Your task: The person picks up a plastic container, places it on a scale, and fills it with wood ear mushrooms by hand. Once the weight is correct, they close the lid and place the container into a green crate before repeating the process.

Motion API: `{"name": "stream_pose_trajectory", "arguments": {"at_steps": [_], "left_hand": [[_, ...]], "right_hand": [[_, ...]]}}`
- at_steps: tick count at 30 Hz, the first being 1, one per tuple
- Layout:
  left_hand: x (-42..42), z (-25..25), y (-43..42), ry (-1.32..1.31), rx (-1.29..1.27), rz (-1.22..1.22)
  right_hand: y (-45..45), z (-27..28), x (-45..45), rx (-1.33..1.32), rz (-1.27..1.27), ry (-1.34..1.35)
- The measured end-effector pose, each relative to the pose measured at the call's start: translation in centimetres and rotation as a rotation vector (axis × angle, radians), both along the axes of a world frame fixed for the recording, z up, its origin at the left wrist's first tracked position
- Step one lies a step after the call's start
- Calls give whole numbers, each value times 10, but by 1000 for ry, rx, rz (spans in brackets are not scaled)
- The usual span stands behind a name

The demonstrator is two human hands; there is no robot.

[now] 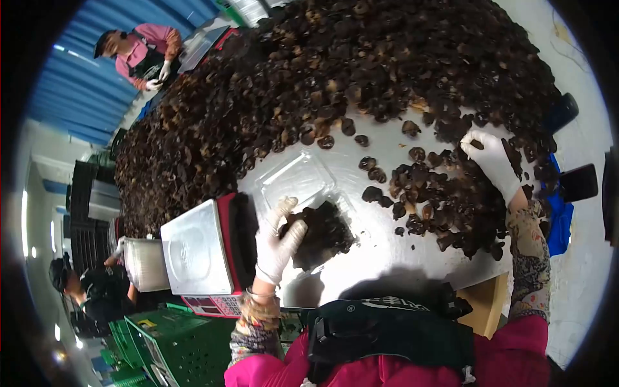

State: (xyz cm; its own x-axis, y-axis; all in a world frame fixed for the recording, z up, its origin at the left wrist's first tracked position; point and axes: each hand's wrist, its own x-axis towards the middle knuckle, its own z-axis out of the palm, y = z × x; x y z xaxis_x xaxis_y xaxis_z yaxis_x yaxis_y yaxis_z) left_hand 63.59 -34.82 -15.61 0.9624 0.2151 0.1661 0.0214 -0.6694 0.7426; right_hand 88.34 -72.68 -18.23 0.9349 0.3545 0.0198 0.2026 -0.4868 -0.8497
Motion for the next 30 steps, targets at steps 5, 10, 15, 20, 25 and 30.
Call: {"name": "stream_pose_trajectory", "arguments": {"at_steps": [5, 10, 15, 20, 25, 30], "left_hand": [[-54, -30, -11, 260, 548, -212], [-61, -25, -16, -127, -180, 220], [-73, -47, -15, 102, 302, 86], [-84, -56, -14, -94, -253, 302], [-84, -54, 0, -158, -174, 398], [-54, -52, 16, -309, -110, 366]], "right_hand": [[87, 29, -66, 211, 306, 83], [185, 18, -128, 290, 737, 0], [230, -30, -165, -117, 889, -680], [206, 0, -147, 168, 742, -241], [174, -6, -139, 214, 534, 44], [177, -9, -164, -15, 576, -210]]}}
